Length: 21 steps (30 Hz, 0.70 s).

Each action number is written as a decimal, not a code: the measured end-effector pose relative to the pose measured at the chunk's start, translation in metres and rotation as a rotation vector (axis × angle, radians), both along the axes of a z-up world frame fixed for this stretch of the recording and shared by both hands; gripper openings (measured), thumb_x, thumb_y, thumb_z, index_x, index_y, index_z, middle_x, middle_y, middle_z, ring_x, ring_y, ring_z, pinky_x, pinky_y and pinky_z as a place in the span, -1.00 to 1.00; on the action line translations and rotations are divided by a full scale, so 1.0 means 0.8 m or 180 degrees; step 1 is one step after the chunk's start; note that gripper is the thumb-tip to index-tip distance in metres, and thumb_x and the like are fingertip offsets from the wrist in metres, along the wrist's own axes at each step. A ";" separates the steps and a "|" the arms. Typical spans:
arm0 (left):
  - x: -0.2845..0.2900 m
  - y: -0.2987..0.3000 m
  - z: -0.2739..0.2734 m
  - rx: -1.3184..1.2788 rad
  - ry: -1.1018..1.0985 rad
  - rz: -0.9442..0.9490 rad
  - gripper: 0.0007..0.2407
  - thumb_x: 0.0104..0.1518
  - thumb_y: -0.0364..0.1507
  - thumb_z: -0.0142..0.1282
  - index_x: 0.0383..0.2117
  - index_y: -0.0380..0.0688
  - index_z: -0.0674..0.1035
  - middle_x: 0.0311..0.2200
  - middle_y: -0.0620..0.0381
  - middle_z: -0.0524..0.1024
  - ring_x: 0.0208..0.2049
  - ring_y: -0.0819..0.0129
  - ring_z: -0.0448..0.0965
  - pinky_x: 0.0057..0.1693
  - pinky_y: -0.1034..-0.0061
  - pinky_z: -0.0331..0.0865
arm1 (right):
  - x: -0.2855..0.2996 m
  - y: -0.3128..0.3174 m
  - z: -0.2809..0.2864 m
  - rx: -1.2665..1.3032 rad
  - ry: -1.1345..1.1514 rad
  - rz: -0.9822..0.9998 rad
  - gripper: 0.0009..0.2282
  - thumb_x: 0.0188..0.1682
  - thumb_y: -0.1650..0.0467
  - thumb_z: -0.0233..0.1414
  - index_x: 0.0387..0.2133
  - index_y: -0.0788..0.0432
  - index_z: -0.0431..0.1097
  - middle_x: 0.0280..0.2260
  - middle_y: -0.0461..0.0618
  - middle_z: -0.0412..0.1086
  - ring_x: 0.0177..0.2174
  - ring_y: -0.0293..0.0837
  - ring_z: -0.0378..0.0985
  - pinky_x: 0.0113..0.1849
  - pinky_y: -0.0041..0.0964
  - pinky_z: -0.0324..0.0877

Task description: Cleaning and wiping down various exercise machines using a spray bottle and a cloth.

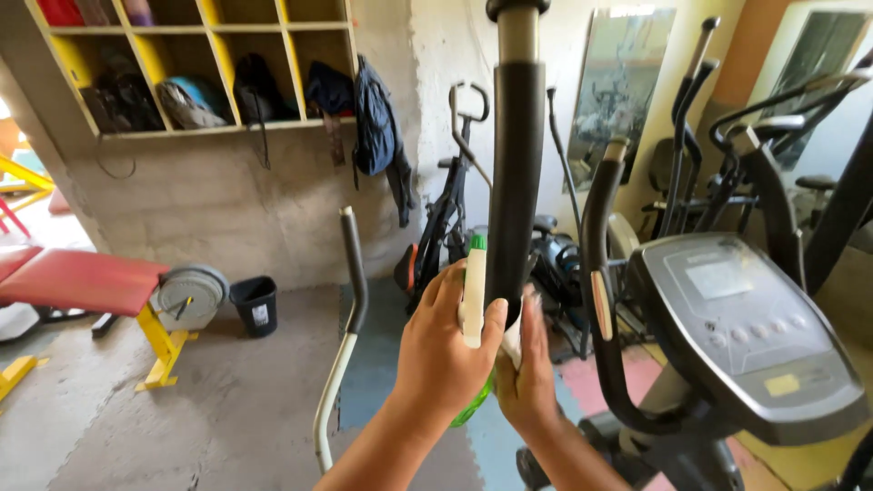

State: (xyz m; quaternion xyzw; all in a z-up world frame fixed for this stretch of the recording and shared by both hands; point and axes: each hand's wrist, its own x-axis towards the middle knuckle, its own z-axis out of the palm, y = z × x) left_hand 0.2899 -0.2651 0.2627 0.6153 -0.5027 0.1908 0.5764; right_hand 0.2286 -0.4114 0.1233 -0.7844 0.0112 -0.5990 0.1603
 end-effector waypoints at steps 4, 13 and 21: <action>-0.001 0.009 0.037 -0.0424 -0.0475 0.0094 -0.62 0.15 -0.34 0.22 0.05 -0.24 0.49 -0.03 -0.11 0.57 -0.09 -0.07 0.63 -0.01 0.24 0.53 | 0.014 0.020 0.145 -0.0299 -0.0456 -0.0349 -0.49 0.10 0.53 -0.03 0.34 0.27 0.03 0.39 0.44 -0.10 0.41 0.35 -0.04 0.33 0.00 0.06; 0.023 0.000 0.122 -0.0364 -0.0403 0.0213 -0.64 0.14 -0.31 0.20 0.02 -0.20 0.51 -0.09 -0.08 0.59 -0.14 -0.11 0.63 -0.08 0.17 0.51 | 0.047 -0.008 0.344 -0.2073 0.0215 -0.2066 -0.53 0.04 0.38 0.02 0.25 0.22 0.16 0.41 0.09 -0.12 0.41 0.26 -0.27 0.36 0.39 -0.27; 0.039 -0.011 0.165 -0.0261 -0.0231 0.0183 -0.56 0.11 -0.25 0.14 0.09 -0.20 0.47 -0.02 -0.11 0.54 -0.11 -0.16 0.59 -0.05 0.12 0.48 | 0.077 0.008 0.460 -0.0877 0.1149 -0.2101 -0.71 0.13 0.41 -0.05 0.12 0.13 0.31 0.17 0.18 0.25 0.24 0.22 0.17 0.27 0.15 0.15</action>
